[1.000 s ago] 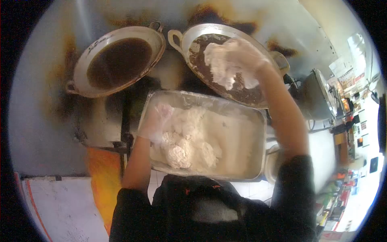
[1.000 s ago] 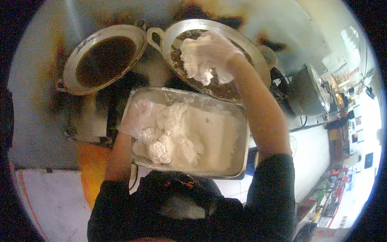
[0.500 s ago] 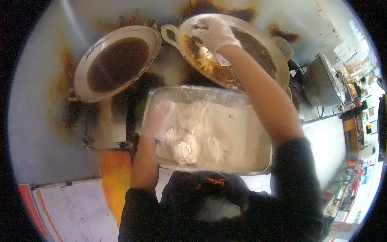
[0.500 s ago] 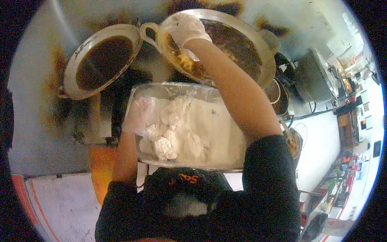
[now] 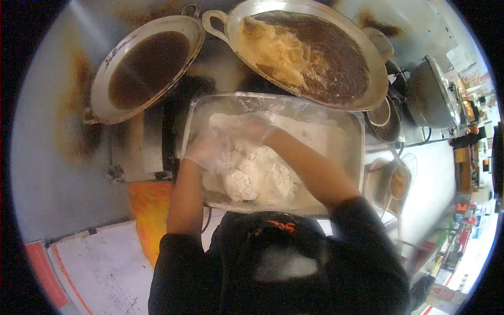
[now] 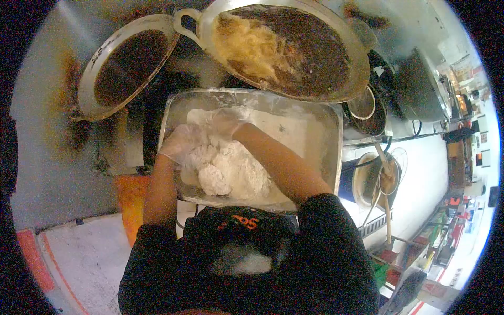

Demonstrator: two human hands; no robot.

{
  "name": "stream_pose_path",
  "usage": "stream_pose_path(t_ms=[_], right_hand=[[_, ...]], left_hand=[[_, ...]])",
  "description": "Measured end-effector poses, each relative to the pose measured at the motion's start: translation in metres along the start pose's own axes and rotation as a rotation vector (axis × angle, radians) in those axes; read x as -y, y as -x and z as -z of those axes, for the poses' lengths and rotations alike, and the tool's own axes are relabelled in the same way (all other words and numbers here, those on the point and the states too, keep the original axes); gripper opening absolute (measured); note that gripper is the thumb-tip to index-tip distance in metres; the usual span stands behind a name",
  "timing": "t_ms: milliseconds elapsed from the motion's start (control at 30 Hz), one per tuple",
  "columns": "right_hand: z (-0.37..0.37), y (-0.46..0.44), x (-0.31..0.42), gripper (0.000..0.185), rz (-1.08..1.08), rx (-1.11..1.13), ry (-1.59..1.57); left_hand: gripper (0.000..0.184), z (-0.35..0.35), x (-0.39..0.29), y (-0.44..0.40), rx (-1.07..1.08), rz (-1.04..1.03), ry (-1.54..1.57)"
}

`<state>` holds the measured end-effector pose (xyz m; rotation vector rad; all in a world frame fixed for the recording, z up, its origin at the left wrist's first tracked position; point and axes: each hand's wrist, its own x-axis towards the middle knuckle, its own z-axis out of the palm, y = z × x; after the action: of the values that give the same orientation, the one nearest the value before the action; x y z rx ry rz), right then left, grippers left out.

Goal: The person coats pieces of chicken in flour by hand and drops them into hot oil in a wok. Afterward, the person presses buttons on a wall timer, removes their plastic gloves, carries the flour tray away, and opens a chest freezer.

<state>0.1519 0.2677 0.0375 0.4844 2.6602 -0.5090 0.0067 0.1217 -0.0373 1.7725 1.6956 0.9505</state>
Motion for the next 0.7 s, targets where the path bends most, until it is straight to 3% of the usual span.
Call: stream_pose_path(t_ms=[67,100,167,200,267,400,467,533,600,633,700], right_hand=[[-0.007,-0.01,-0.006,0.038,0.132,-0.186,-0.038],[-0.01,-0.013,-0.009,0.038,0.135,-0.191,-0.042],[-0.019,-0.02,-0.016,0.041,-0.015,-0.158,0.258],[-0.024,-0.022,-0.022,0.041,-0.015,-0.159,0.256],[-0.031,-0.021,-0.043,0.038,-0.003,-0.155,0.212],[-0.059,-0.01,-0.096,0.035,0.014,-0.131,0.161],[-0.088,-0.01,-0.125,0.039,0.03,0.089,0.005],[-0.095,0.015,-0.14,0.048,0.042,0.21,-0.077],[-0.074,0.066,-0.125,0.057,0.175,0.141,-0.312],[-0.057,0.085,-0.112,0.061,0.219,0.124,-0.396],[-0.021,0.11,-0.082,0.068,0.088,0.341,-0.335]], left_hand=[[0.02,-0.003,0.004,0.003,0.11,0.28,0.633],[0.02,-0.004,0.003,0.002,0.111,0.282,0.626],[0.025,-0.009,0.001,0.0,0.422,-0.138,-0.726],[0.025,-0.01,0.004,0.002,0.424,-0.138,-0.726],[0.029,-0.01,0.009,0.006,0.314,0.459,-0.002],[0.036,0.01,-0.055,-0.009,0.377,0.41,-0.138],[0.054,0.019,-0.072,-0.019,0.513,0.524,-0.261],[0.056,-0.019,-0.008,-0.015,0.585,0.496,-0.322],[0.058,-0.038,0.045,-0.01,0.671,0.464,-0.385],[0.056,-0.038,0.062,-0.009,0.717,0.432,-0.359],[0.055,-0.033,0.049,-0.004,0.783,0.404,-0.323]])
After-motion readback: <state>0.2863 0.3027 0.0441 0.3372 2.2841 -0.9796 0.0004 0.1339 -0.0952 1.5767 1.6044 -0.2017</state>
